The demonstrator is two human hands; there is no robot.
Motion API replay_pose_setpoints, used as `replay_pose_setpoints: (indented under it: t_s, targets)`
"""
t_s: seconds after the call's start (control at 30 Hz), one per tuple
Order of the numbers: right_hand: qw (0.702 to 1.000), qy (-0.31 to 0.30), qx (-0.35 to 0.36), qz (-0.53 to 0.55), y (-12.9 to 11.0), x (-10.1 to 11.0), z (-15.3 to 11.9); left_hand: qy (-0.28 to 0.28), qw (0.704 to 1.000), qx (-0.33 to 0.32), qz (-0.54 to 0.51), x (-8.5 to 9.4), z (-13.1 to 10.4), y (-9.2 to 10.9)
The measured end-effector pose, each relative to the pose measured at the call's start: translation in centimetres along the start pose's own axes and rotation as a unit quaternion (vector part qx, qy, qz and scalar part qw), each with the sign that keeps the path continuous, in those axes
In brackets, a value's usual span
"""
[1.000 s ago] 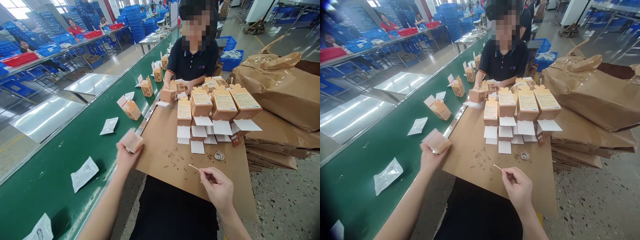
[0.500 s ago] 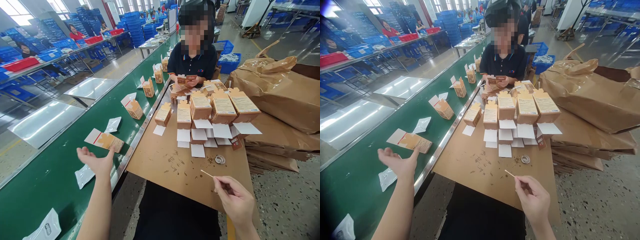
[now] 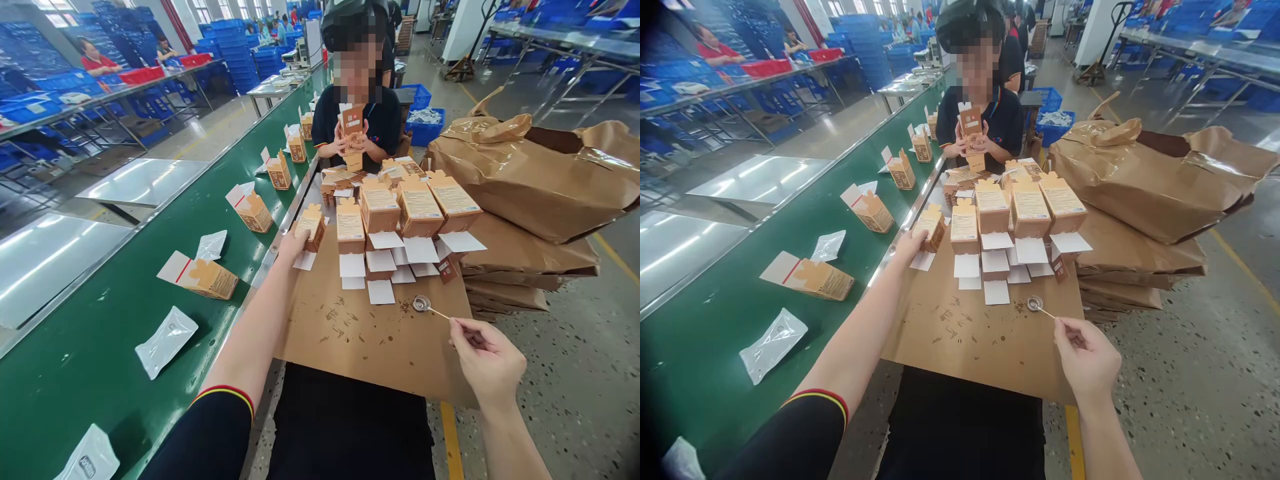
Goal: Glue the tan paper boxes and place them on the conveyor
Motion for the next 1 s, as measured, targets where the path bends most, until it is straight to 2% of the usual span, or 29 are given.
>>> replay_pose_setpoints:
  t_s: [0.07, 0.2, 0.33, 0.43, 0.5, 0.57, 0.63, 0.67, 0.73, 0.87, 0.93, 1.0]
  targets:
    - [1.0, -0.001, -0.01, -0.009, 0.9, 0.0, 0.0, -0.011, 1.0, 0.024, -0.01, -0.2, -1.5, -1.5]
    - [0.999, -0.027, -0.013, -0.031, 1.9, -1.3, 0.7, -0.026, 0.997, 0.039, -0.056, 0.7, -6.9, -4.9]
    - [0.997, -0.054, 0.01, -0.052, 1.7, -2.9, 2.0, -0.126, 0.977, 0.048, -0.163, 0.4, -11.2, -6.9]
    - [0.996, -0.073, 0.013, -0.054, 1.8, -3.3, 2.5, -0.207, 0.957, 0.069, -0.189, 0.9, -12.4, -7.7]
    - [0.997, -0.064, 0.013, -0.05, 1.7, -2.8, 2.3, -0.251, 0.94, 0.07, -0.219, 1.5, -12.9, -7.7]
    - [0.998, -0.045, 0.011, -0.037, 1.2, -2.2, 1.6, -0.262, 0.924, 0.06, -0.271, 2.1, -13.4, -7.5]
    - [0.999, -0.042, 0.011, -0.001, 0.1, -2.5, 0.7, -0.232, 0.915, 0.049, -0.328, 2.3, -13.8, -7.2]
    - [0.998, -0.054, 0.012, 0.026, -0.6, -3.4, 0.1, -0.208, 0.912, 0.041, -0.352, 2.1, -14.1, -7.1]
    - [0.991, -0.102, 0.017, 0.083, -2.5, -6.3, -1.0, -0.169, 0.909, 0.029, -0.381, 0.9, -14.4, -6.8]
    - [0.963, -0.234, 0.01, 0.135, -5.5, -15.1, -3.4, -0.132, 0.918, 0.026, -0.372, -1.5, -14.2, -6.7]
    - [0.945, -0.293, 0.008, 0.148, -6.2, -19.2, -4.8, -0.127, 0.924, 0.026, -0.359, -1.7, -13.9, -6.8]
    - [0.934, -0.323, 0.01, 0.154, -6.4, -22.2, -5.9, -0.132, 0.928, 0.023, -0.347, -1.5, -13.6, -7.0]
Point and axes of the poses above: each hand's wrist, its own z-axis towards the middle knuckle, its own x-axis out of the back of the hand, y = z × x, the point moved 9 cm from there along z, towards the middle knuckle, and after that the axes turned 10 degrees about z, right-handed, at the moved point
